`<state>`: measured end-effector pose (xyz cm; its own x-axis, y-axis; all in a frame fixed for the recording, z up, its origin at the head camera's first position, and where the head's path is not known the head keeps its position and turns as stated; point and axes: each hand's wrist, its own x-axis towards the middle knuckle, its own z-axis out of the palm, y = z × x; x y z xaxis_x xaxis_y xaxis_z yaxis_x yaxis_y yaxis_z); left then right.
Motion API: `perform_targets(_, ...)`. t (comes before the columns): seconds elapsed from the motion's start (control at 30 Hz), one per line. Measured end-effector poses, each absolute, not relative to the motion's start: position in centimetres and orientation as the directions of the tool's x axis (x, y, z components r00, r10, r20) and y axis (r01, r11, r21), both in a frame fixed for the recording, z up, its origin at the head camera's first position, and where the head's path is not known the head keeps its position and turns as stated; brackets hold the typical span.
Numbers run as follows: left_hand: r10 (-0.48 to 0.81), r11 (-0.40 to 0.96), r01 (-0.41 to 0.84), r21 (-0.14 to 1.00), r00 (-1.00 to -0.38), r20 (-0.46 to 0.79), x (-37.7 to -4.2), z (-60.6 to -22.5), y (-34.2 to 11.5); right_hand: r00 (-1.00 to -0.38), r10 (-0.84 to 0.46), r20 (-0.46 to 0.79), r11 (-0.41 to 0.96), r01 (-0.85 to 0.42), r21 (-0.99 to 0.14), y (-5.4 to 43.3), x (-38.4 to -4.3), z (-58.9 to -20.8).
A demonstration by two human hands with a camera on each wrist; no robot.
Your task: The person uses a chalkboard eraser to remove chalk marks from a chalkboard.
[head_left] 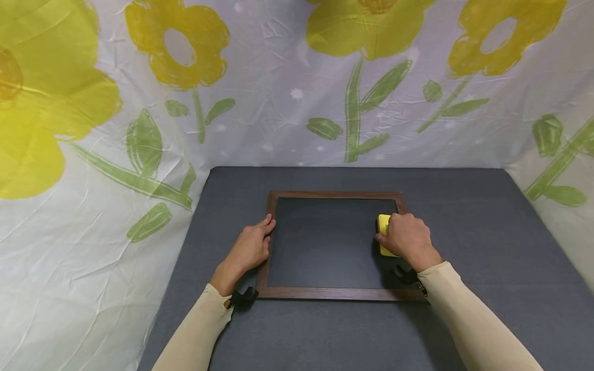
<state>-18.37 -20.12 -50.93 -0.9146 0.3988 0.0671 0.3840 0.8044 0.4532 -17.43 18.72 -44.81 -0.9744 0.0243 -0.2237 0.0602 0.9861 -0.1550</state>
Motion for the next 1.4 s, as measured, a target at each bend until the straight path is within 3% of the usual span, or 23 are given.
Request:
perform_targets(0.57, 0.398, 0.798, 0.384, 0.465, -0.915, 0.073, -18.5, -50.8, -20.4, -0.981, 0.004, -0.192, 0.991, 0.03, -0.129, 17.3, -17.6, -44.8)
perform_targets(1.4, 0.389, 0.794, 0.367, 0.485, -0.919, 0.058, -18.4, -51.0, -20.2, -0.989, -0.07, -0.128, 0.991, -0.054, -0.122, 9.7, -18.7, -45.9)
